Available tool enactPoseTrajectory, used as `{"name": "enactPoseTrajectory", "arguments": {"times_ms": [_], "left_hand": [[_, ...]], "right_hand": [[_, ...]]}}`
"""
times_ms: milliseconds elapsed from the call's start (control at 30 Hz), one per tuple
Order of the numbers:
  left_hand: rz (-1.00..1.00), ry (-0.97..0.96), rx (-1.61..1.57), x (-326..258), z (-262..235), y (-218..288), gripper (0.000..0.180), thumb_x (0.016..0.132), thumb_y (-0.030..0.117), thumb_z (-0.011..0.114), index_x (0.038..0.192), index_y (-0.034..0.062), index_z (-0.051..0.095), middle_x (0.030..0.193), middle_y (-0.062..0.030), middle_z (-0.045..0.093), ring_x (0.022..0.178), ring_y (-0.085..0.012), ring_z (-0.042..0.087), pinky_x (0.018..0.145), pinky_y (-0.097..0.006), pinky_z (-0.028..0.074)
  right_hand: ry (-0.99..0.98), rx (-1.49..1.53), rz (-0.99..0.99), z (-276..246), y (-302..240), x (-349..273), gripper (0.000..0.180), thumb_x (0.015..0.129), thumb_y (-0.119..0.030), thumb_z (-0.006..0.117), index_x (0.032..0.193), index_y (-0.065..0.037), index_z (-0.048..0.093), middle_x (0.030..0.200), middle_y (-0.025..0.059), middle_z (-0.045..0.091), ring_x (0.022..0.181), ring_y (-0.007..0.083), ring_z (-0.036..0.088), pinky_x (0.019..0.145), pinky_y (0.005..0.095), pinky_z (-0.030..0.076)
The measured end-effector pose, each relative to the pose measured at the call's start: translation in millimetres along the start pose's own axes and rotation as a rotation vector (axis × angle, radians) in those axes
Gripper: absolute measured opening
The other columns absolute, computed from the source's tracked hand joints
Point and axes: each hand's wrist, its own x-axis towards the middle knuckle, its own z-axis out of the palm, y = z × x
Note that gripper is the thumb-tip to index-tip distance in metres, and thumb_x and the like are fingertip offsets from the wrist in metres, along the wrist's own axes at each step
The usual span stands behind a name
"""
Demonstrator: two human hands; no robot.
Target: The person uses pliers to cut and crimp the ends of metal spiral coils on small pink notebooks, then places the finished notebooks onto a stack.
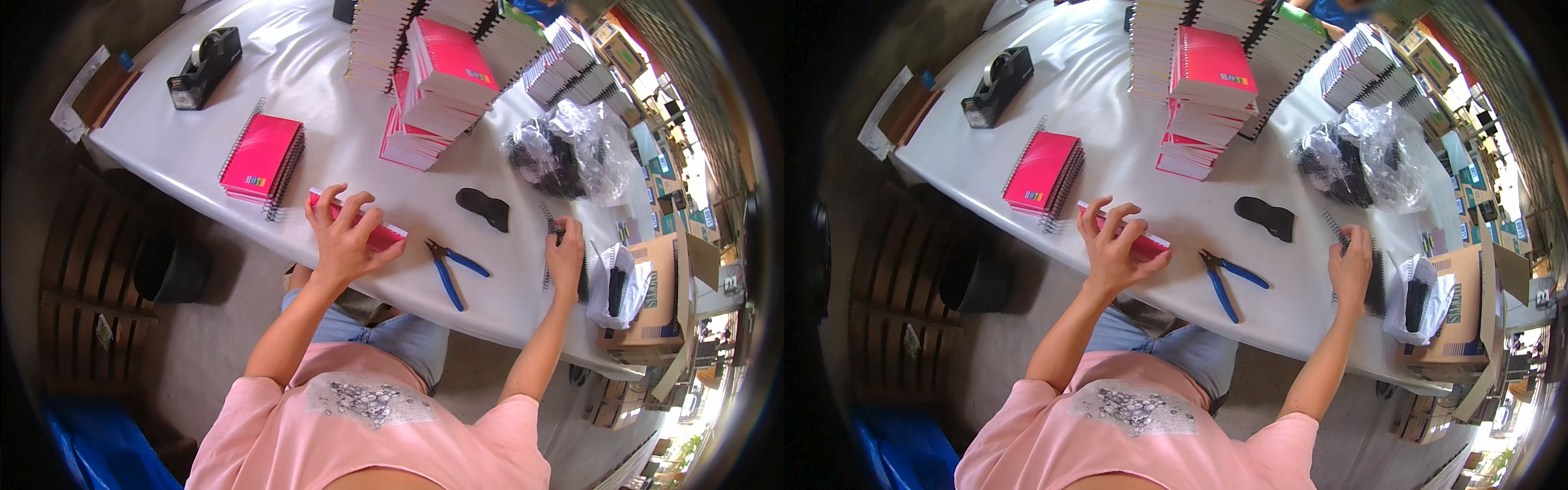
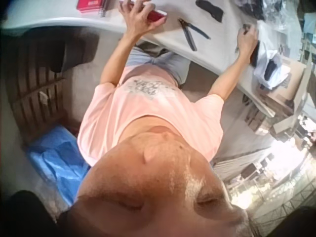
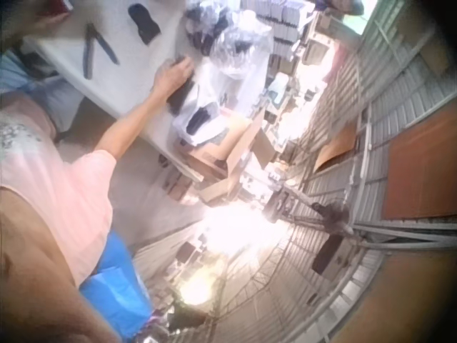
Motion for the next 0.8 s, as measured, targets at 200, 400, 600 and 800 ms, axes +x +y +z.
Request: {"name": "enactPoseTrajectory", "arguments": {"times_ms": [200, 400, 600, 800], "left_hand": [[-0.012, 0.013, -0.026, -3.7, 3.6, -4.2, 0.039, 0.053, 0.038, 0.079, 0.076, 0.0146, 0.058, 0.091, -0.0011, 0.056, 0.112, -0.0344, 0.041, 0.090, -0.056, 0.028], [0.019, 0.010, -0.043, -1.6, 6.2, -1.7, 0.040, 0.054, 0.039, 0.077, 0.081, 0.0157, 0.060, 0.089, -0.0006, 0.054, 0.111, -0.0347, 0.041, 0.090, -0.055, 0.028], [0.007, 0.044, -0.040, -1.2, 7.1, -3.7, 0.036, 0.054, 0.042, 0.072, 0.077, 0.0182, 0.059, 0.087, 0.0004, 0.051, 0.109, -0.0311, 0.042, 0.086, -0.055, 0.026], [0.001, 0.015, -0.005, 1.6, 3.9, -0.2, 0.037, 0.052, 0.042, 0.073, 0.074, 0.0163, 0.059, 0.077, -0.0023, 0.048, 0.103, -0.0333, 0.045, 0.086, -0.049, 0.028]], "right_hand": [[-0.472, 0.663, -0.360, 6.4, -128.7, -38.6, 0.047, 0.086, -0.001, 0.050, 0.131, -0.013, 0.052, 0.083, 0.0085, 0.057, 0.074, 0.0212, 0.054, 0.071, 0.0305, 0.045], [-0.361, 0.933, -0.153, 34.7, -170.1, -48.9, 0.028, 0.085, -0.009, 0.064, 0.113, -0.011, 0.067, 0.086, 0.0066, 0.061, 0.077, 0.0176, 0.056, 0.069, 0.0281, 0.046], [-0.360, 0.981, -0.288, 41.9, -167.7, -42.2, 0.020, 0.085, -0.006, 0.064, 0.104, -0.006, 0.069, 0.088, 0.0066, 0.063, 0.076, 0.0165, 0.056, 0.067, 0.0264, 0.045], [-0.477, 0.982, -0.292, 40.8, -165.4, -41.1, 0.021, 0.089, -0.005, 0.056, 0.108, -0.007, 0.067, 0.085, 0.0046, 0.060, 0.073, 0.0142, 0.052, 0.065, 0.0243, 0.044]]}}
